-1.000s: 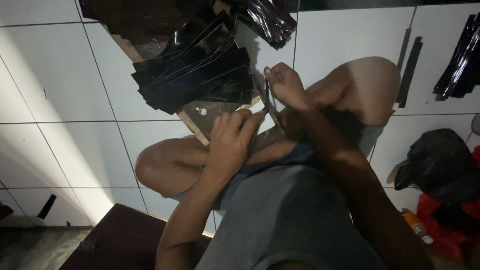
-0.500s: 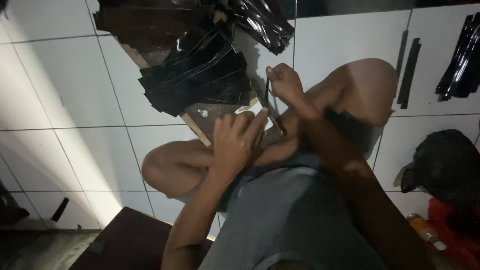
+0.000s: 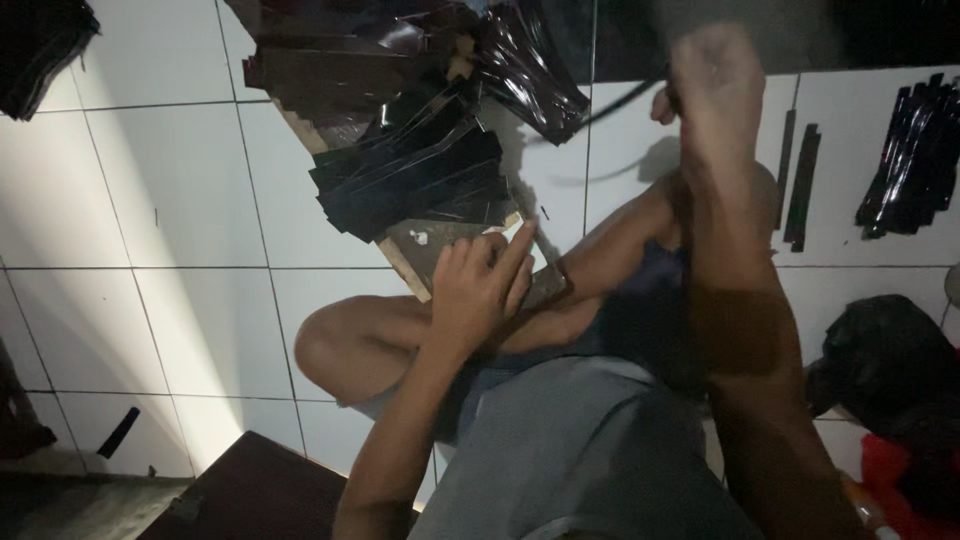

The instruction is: The person sits cross-legged on a tiled floor and repeatedly peels a thin strip from the edge of small black rectangular sheets using both hands. The peeled strips are placed aside, and the process continues with multiple sheets from a nearby stack.

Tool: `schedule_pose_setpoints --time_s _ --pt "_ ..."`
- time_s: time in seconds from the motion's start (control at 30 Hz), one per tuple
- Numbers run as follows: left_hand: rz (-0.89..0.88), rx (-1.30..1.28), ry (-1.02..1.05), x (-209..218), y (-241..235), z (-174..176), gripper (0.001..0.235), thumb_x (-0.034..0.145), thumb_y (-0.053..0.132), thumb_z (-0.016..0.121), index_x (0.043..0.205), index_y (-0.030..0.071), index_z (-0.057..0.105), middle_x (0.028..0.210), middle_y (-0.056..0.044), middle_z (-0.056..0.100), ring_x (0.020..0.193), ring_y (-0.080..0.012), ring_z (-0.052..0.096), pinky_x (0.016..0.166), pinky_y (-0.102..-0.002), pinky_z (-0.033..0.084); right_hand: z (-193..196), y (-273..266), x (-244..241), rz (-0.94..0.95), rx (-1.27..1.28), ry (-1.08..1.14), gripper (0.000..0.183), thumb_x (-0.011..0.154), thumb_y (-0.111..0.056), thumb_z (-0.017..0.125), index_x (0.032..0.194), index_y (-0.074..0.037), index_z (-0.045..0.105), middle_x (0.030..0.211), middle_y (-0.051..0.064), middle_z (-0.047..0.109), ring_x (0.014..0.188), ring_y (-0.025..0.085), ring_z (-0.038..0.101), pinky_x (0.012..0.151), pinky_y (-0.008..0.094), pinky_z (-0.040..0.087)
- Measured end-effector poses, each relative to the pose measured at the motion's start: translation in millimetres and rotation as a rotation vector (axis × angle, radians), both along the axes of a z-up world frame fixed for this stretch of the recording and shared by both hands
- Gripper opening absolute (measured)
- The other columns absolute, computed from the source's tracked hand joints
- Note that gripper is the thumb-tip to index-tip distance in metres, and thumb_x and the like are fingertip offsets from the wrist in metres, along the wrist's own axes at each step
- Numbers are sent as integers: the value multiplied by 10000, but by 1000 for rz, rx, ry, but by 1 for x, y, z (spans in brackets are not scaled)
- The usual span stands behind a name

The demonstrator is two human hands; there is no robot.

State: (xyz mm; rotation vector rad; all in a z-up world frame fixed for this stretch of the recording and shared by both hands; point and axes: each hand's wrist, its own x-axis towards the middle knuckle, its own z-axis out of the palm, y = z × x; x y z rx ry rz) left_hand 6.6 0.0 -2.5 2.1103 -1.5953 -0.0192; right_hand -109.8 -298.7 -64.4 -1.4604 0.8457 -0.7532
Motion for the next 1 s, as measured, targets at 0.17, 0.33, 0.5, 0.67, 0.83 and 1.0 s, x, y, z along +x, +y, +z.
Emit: schedule_pose_setpoints --time_s 0.17,0.33,0.5,0.67,0.83,1.0 --pt "14 -39 39 -2 3 0 436 968 220 755 1388 148 660 1003 -45 602 858 -222 554 755 -380 434 -33 3 46 178 -80 15 99 1096 -117 641 1140 -62 571 986 67 652 831 157 710 649 296 592" --pt "17 -39 31 -2 4 2 437 951 206 755 1375 143 672 975 -50 599 838 -215 548 732 -375 436 -111 22 79 46 -354 291 155 980 -16 677 1116 -34 604 1012 99 691 895 223 715 774 318 544" --pt "21 -66 70 0 4 3 429 940 181 747 1362 146 682 958 -70 582 841 -249 558 752 -390 454 -140 27 82 -58 12 403 138 960 -55 626 1095 -44 649 1029 130 714 903 242 702 738 347 538" --pt "45 -158 272 2 12 -1 342 960 129 733 1299 127 689 1084 -71 643 983 -276 648 879 -398 499 -101 32 69 59 -191 511 142 975 -104 681 1096 -42 722 1093 207 632 882 267 715 744 378 581" --pt "191 -235 399 21 10 5 325 962 101 720 1282 69 670 1198 -138 640 1111 -312 652 957 -395 534 -55 53 59 204 -359 310 185 1016 -131 655 1178 -59 708 1103 186 732 993 290 720 836 403 564" --pt "255 -184 105 41 13 13 334 943 99 752 1269 77 684 1222 -126 650 1172 -312 614 997 -446 464 -70 33 65 206 -508 487 247 1006 -149 655 1214 -22 696 1182 252 672 1051 390 676 889 449 536"
